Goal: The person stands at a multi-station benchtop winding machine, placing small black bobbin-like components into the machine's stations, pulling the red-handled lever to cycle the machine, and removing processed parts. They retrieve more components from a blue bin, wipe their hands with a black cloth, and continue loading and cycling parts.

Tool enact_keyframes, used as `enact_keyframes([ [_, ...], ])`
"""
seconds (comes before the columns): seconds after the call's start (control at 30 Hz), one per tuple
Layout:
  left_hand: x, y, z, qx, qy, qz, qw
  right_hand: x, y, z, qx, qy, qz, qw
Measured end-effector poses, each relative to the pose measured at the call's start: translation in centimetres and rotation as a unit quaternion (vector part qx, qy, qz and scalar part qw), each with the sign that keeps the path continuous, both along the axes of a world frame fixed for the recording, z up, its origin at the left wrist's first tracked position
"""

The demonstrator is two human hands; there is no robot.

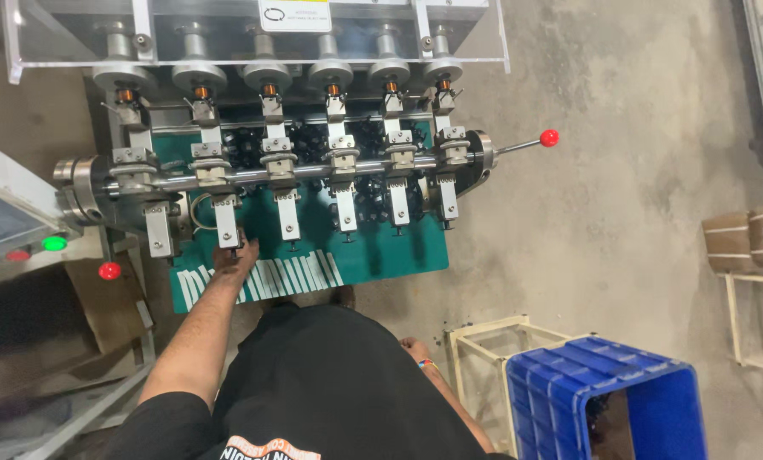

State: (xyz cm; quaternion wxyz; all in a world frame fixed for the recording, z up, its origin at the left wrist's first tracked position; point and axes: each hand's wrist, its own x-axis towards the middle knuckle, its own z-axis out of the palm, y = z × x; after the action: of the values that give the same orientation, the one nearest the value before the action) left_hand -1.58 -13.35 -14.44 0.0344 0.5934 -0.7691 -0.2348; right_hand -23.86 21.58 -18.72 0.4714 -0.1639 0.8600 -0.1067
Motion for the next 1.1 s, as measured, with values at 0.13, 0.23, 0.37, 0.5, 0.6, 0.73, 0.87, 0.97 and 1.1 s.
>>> enact_keyframes([
  [0.13,1.5,-0.3,-0.8,0.032,0.159,0.065,0.985,2.0,-3.6,2.8,-0.004,0.006,0.006,1.0],
  [0.23,2.1,0.1,-0.9,0.01,0.162,0.044,0.986,3.5,-4.9,4.6,0.005,0.034,-0.014,0.999],
  [0.37,1.7,0.7,0.0,-0.063,0.144,-0.074,0.985,5.6,-4.8,5.1,0.027,0.045,-0.078,0.996],
  [0.5,1.6,1.2,1.2,-0.183,0.155,-0.215,0.947,8.0,-4.0,3.6,-0.004,0.047,-0.116,0.992],
  [0.6,2.5,1.3,1.6,0.112,0.164,-0.338,0.92,9.5,-4.0,2.3,-0.038,0.099,-0.162,0.981],
  [0.73,4.7,1.3,0.8,0.304,0.066,-0.344,0.886,11.0,-4.7,2.3,-0.08,0.128,-0.168,0.974],
  [0.87,7.6,1.4,-1.1,0.366,0.075,-0.322,0.87,11.7,-5.2,3.7,-0.052,0.093,-0.13,0.986],
  [0.97,9.6,1.8,-2.0,0.405,0.162,-0.323,0.84,11.7,-5.0,4.4,-0.059,0.086,-0.105,0.989],
  [1.1,8.1,2.8,-2.4,0.436,0.162,-0.292,0.836,12.0,-4.2,4.3,-0.133,0.097,-0.038,0.986],
])
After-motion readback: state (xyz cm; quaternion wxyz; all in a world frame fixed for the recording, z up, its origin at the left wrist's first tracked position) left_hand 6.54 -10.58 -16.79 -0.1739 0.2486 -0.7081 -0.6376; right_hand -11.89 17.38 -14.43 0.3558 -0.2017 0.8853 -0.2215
